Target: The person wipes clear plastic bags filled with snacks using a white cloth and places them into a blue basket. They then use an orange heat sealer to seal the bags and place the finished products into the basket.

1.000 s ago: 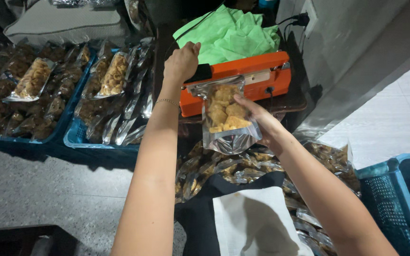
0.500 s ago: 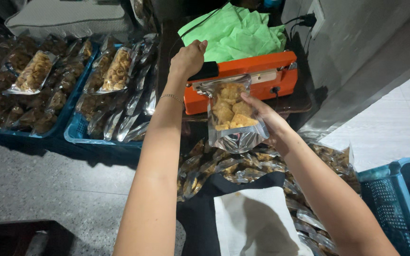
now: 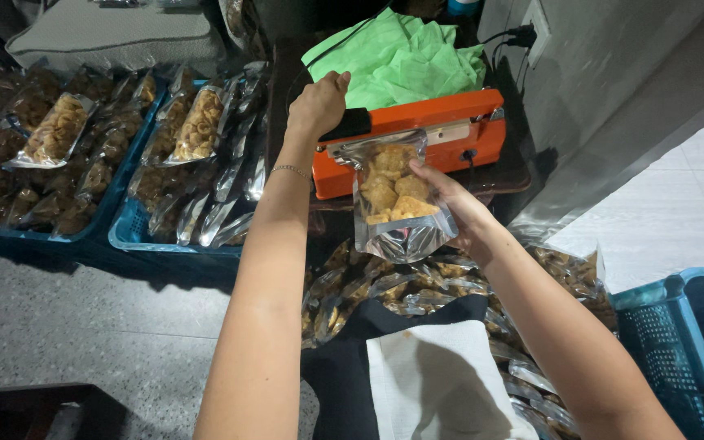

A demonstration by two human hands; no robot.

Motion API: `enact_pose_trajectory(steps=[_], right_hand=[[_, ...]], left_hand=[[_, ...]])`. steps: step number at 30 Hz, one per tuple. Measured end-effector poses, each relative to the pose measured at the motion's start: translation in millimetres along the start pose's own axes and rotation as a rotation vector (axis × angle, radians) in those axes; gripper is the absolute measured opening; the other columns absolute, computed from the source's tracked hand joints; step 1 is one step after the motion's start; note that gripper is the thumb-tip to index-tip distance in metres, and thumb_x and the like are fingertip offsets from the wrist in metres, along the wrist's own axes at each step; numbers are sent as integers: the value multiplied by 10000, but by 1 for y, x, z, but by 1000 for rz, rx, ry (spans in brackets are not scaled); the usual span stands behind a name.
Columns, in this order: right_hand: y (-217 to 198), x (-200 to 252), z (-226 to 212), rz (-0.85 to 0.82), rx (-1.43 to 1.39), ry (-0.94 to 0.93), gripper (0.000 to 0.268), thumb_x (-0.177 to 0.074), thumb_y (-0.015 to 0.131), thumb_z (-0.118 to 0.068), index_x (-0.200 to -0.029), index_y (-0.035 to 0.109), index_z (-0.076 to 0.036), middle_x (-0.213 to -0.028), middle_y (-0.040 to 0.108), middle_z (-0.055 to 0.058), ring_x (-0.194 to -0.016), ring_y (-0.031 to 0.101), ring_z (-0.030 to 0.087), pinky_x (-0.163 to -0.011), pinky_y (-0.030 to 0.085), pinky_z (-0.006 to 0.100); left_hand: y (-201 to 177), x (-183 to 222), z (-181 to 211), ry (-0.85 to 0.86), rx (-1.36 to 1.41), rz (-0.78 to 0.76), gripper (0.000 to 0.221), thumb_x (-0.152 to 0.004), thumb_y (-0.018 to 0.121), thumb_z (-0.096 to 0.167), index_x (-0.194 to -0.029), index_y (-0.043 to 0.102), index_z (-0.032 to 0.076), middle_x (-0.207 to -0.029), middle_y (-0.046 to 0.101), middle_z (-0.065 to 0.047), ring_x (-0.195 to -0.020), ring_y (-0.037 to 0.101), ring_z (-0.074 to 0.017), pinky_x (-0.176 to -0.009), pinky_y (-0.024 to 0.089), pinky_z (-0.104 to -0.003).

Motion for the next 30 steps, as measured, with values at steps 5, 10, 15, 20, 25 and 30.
enact_pose_trajectory(steps=[5, 10, 15, 20, 25, 30], right_hand=[[2, -1, 1, -44, -18, 7, 705, -899, 644, -473, -1389, 516, 18, -1216, 702, 195, -966, 769, 252, -712, 666, 373], [0, -1, 1, -4, 1, 14, 729, -884, 658, -481, -1395, 519, 21, -1227, 702, 192, -993, 765, 259, -756, 667, 389], [0, -1, 2, -25, -11, 13, 741, -883, 659, -479, -1410, 504, 18, -1248, 697, 193, -1026, 763, 261, -794, 667, 398], [-2, -3, 2, -13, 11, -1, 752, -881, 657, -482, -1418, 494, 18, -1254, 691, 197, -1037, 761, 266, -791, 666, 397], [-2, -3, 3, -12, -3, 8, 764, -870, 671, -477, -1426, 490, 14, -1269, 686, 200, -1058, 751, 276, -824, 655, 417], [0, 0, 5, -14, -33, 22, 749, -869, 671, -477, -1436, 497, -19, -1305, 679, 190, -1078, 749, 273, -854, 647, 425]], left_hand=[[-1, 2, 1, 12, -3, 15, 564, -1065, 266, 526, -1274, 626, 145, -1129, 725, -186, -1112, 663, -395, -933, 513, -546], [-3, 4, 2, 4, -5, 9, 562, -1066, 271, 527, -1263, 633, 145, -1136, 723, -182, -1118, 660, -393, -944, 507, -543], [-4, 4, 3, -4, -13, 6, 572, -1066, 248, 530, -1285, 617, 153, -1122, 728, -169, -1113, 666, -377, -937, 515, -538], [-3, 4, 4, -10, -24, -6, 580, -1067, 228, 523, -1281, 619, 152, -1113, 735, -146, -1106, 678, -357, -937, 520, -536], [-4, 5, 5, -10, -28, -2, 574, -1068, 232, 518, -1281, 624, 156, -1121, 733, -148, -1108, 677, -361, -940, 521, -537], [-3, 4, 3, -21, -29, 2, 566, -1069, 237, 513, -1282, 625, 161, -1160, 722, -151, -1130, 665, -370, -956, 510, -541]])
Point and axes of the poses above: each hand's wrist, its own x-axis away from the middle knuckle, its own y-axis out of the palm, z = x × y, the point moved 6 cm from there along -x, towards the middle knuckle
